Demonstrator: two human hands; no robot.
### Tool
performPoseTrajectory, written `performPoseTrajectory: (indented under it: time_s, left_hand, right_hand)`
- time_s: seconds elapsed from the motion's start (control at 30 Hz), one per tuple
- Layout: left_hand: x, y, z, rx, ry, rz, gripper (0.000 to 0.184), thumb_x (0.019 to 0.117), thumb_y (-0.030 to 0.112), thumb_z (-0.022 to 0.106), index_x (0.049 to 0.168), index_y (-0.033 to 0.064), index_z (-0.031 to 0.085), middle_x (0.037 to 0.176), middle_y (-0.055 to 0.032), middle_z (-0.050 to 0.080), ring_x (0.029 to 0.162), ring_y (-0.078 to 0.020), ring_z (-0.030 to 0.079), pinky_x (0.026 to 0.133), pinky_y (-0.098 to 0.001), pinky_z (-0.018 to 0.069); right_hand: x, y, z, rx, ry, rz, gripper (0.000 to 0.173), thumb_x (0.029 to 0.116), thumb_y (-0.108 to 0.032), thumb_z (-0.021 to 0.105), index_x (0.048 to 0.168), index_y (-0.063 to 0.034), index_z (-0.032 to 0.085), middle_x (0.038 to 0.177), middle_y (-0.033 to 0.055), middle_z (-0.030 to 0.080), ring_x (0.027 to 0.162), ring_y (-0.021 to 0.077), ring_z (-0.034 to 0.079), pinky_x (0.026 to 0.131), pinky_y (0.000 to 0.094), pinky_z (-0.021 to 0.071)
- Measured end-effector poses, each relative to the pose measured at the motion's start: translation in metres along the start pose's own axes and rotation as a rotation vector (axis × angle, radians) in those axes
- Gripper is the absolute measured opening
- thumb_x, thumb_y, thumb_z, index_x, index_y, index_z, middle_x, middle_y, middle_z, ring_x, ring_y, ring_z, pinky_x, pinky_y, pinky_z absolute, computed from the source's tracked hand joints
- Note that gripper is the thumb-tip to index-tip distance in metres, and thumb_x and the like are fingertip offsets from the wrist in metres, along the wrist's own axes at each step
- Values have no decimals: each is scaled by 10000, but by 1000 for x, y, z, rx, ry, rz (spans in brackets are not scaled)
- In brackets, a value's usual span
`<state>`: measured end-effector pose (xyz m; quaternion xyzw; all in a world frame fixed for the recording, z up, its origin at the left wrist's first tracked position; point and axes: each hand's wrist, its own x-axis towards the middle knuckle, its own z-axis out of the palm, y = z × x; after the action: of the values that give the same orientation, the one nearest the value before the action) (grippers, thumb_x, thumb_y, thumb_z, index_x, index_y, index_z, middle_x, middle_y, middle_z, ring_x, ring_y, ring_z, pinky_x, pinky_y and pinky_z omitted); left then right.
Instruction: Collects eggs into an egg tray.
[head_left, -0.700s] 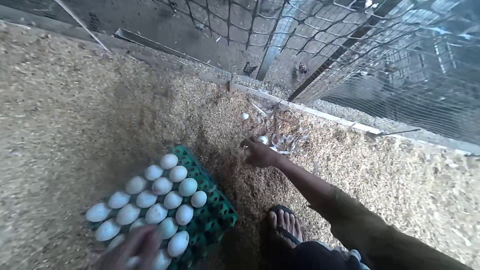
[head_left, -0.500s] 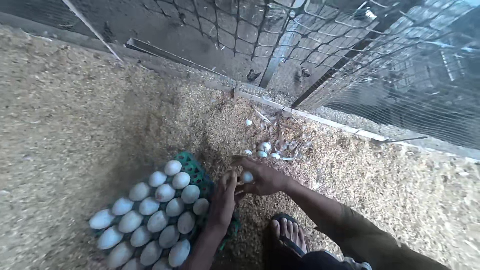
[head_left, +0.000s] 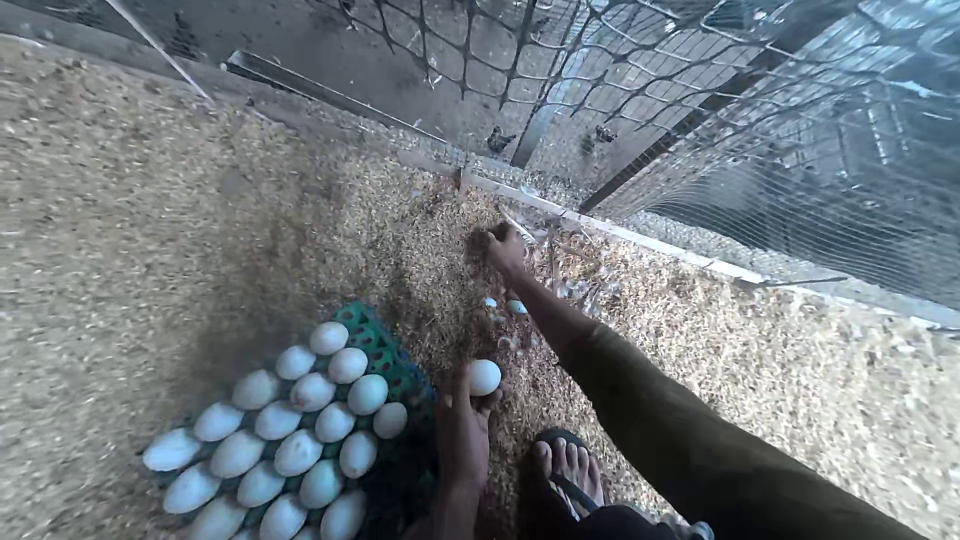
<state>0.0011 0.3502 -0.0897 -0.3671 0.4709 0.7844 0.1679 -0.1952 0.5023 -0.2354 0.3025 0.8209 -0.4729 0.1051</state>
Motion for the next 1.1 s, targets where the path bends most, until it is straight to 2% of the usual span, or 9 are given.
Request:
performPoseTrajectory:
  time_s: [0.07,0.17,0.3,0.5,0.63,0.77,0.83,0.97,1.1]
  left_hand:
    - [-3,0,0,-2,0,44,299,1084,192,352,1215,-11,528,977,-90,655,771,-157,697,693,-292,613]
    - [-5,2,0,-14,0,118,299,1069,182,323,1187,3,533,941,-55,680,725,-119,696,647,-253,607]
    - [-7,5,1,-51,1,173,314,1070,209,295,1170,28,531,977,-51,698,713,-110,697,626,-240,603]
    - [-7,7,0,-65,15,242,315,1064,210,265,1144,56,526,972,-34,704,708,-96,690,613,-221,590]
    - [-9,2,2,-50,23,247,306,1063,211,264,1142,72,524,967,-24,706,703,-83,685,617,-213,586]
    - [-13,-1,6,-51,15,261,290,1048,218,309,1122,65,544,951,-27,717,698,-89,692,610,-218,590]
    - [-16,0,6,-52,0,277,285,1046,212,306,1124,66,538,948,-25,718,696,-88,696,612,-216,594]
    - [-19,2,4,-87,4,309,290,1048,174,279,1108,71,543,938,-25,724,687,-87,697,609,-212,595]
    - [-20,0,5,-79,32,302,290,1042,184,287,1101,75,549,939,-15,713,697,-88,690,613,-215,590]
  right_hand:
    - [6,-18,17,39,58,12,712,981,-463,643,1539,-89,406,1556,325,358,1378,519,430,1044,685,425]
    - [9,-36,33,53,61,8,675,929,-443,703,1475,-96,510,1575,318,318,1395,505,406,1062,649,434]
    - [8,-44,35,46,-67,29,635,959,-453,676,1470,-105,527,1445,300,515,1287,474,542,1017,646,472]
    - [2,-44,41,51,-206,-17,907,833,-438,838,1547,-98,393,1414,311,523,1228,472,584,984,654,505]
    - [4,-47,35,42,-272,22,815,834,-461,825,1472,-86,482,1240,251,672,1132,425,662,950,645,530]
    - [17,-47,31,-42,-338,-19,704,824,-488,825,1338,-59,608,1254,255,654,1155,426,639,958,649,513]
    - [20,-47,34,-131,-371,-92,796,812,-488,838,1433,-87,543,1350,266,602,1237,447,591,1003,665,486]
    - [18,-46,33,-106,-447,-113,929,802,-415,871,1520,-80,385,1282,276,636,1174,439,634,980,646,511]
    - [17,-51,30,-164,-590,-210,624,903,-309,786,1394,-4,553,1287,268,639,1201,408,622,1032,623,481]
